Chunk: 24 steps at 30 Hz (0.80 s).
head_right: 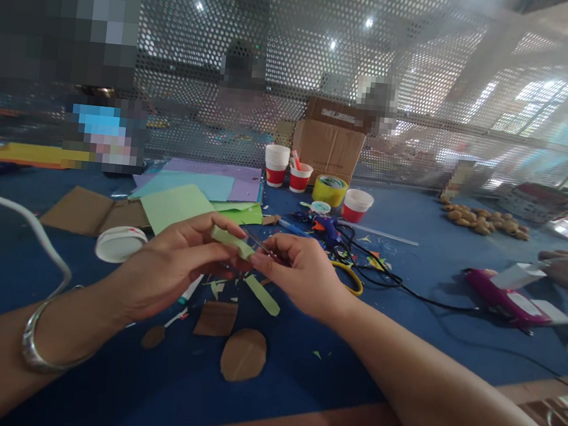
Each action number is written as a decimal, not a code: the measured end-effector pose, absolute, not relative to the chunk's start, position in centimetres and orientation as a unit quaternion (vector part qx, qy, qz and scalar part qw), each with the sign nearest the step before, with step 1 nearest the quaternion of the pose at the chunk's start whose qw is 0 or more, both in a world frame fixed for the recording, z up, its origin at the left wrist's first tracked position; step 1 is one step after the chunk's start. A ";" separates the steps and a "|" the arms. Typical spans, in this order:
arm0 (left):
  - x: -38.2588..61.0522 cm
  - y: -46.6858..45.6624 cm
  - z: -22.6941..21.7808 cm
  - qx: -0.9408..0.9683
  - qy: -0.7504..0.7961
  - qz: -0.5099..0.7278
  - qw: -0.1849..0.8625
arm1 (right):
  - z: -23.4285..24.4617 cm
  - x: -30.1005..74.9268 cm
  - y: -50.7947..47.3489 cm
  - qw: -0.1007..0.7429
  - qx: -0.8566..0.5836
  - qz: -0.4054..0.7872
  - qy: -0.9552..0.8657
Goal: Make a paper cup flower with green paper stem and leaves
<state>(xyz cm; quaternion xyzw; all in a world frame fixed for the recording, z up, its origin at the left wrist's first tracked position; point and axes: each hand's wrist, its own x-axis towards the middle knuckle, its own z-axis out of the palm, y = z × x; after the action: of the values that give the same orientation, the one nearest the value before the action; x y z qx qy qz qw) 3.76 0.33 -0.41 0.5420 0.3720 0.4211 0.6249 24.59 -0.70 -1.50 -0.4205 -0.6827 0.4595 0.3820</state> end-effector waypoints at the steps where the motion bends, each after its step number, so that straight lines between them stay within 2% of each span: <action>1: 3.7 0.3 -0.3 0.552 0.367 0.417 0.622 | -1.4 24.6 -0.7 0.388 -0.411 0.478 -0.673; 12: 2.7 0.8 0.2 0.678 0.315 0.343 0.569 | -1.1 24.7 -0.7 0.372 -0.362 0.649 -0.556; 19: 2.7 1.3 -0.2 0.667 0.309 0.327 0.595 | -0.8 24.7 -0.7 0.376 -0.343 0.688 -0.517; 24: 2.7 1.3 -0.1 0.689 0.314 0.354 0.549 | -0.9 24.9 -0.7 0.367 -0.345 0.706 -0.498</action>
<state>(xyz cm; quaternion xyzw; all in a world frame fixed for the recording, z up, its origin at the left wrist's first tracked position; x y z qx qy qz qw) 2.73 1.27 -0.13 0.6894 0.3138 0.3542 0.5485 24.88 -0.67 -0.90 -0.3453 -0.4980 0.7059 0.3667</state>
